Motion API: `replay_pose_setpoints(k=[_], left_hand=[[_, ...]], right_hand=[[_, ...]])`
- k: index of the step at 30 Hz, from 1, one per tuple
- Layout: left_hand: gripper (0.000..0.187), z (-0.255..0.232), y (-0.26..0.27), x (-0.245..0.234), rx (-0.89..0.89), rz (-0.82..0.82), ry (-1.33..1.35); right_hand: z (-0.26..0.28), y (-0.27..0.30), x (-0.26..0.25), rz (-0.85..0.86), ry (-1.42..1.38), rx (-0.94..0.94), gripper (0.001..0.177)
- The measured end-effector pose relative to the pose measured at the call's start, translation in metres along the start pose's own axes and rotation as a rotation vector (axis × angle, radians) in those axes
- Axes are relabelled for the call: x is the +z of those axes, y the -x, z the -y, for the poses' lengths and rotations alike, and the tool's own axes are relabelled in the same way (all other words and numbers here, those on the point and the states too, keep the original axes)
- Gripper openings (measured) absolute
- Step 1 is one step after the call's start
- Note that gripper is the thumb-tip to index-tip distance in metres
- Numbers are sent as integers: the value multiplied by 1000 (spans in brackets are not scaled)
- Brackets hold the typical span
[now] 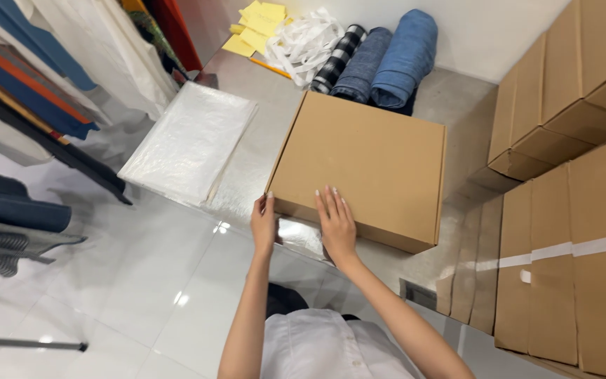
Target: Pack items into a cardboard box and write a note on a sticky note
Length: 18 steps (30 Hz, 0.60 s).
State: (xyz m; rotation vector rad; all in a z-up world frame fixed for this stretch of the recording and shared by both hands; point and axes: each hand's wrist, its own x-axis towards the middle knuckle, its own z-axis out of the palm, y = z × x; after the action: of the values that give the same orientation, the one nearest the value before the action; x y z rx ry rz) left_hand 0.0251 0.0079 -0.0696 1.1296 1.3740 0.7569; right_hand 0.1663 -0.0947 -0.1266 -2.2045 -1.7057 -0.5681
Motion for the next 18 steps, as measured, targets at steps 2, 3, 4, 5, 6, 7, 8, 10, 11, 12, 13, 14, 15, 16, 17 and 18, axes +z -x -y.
replay_pose_setpoints(k=[2,3,4,5,6,7,8,10,11,12,13,14,15,16,17,18], left_hand=[[70,3,0,7,-10,-11,7],[73,4,-2,10,-13,-6,10],[73,3,-4,11,-14,-16,5],[84,3,-4,16,-45,-10,34],[96,2,-4,22,-75,-5,64],[96,-3,-2,29,-77,-3,67],[97,-8,0,36,-37,-61,62],[98,-10,-2,49,-1,-114,65],[96,-7,-6,52,15,-144,83],[94,-3,-10,56,30,-174,102],[94,-6,-7,58,27,-174,115],[94,-10,-5,59,16,-150,117],[94,-15,-4,58,10,-130,118],[94,-12,-8,57,9,-134,130],[88,-10,-13,53,-23,-123,87],[81,-9,-19,48,-57,-113,44]], right_hand=[[0,-3,2,-12,16,-15,91],[2,-5,4,-30,41,-15,90],[4,-5,6,-29,29,-17,90],[2,-5,7,-27,41,-25,88],[-1,-5,8,-25,52,-34,85],[-2,-5,12,-24,56,-36,85],[-4,-4,16,-49,47,-41,81],[-10,-5,19,-74,49,-51,77],[-12,-6,18,-59,-34,-27,76],[-15,-7,17,-44,-116,-2,75],[-18,-8,18,-42,-107,-13,75],[-21,-8,19,-27,-208,19,68],[-21,-10,21,-13,-313,51,62],[-28,-11,21,-13,-309,39,62],[-31,-13,23,32,-434,108,56],[-33,-16,25,80,-558,177,50]])
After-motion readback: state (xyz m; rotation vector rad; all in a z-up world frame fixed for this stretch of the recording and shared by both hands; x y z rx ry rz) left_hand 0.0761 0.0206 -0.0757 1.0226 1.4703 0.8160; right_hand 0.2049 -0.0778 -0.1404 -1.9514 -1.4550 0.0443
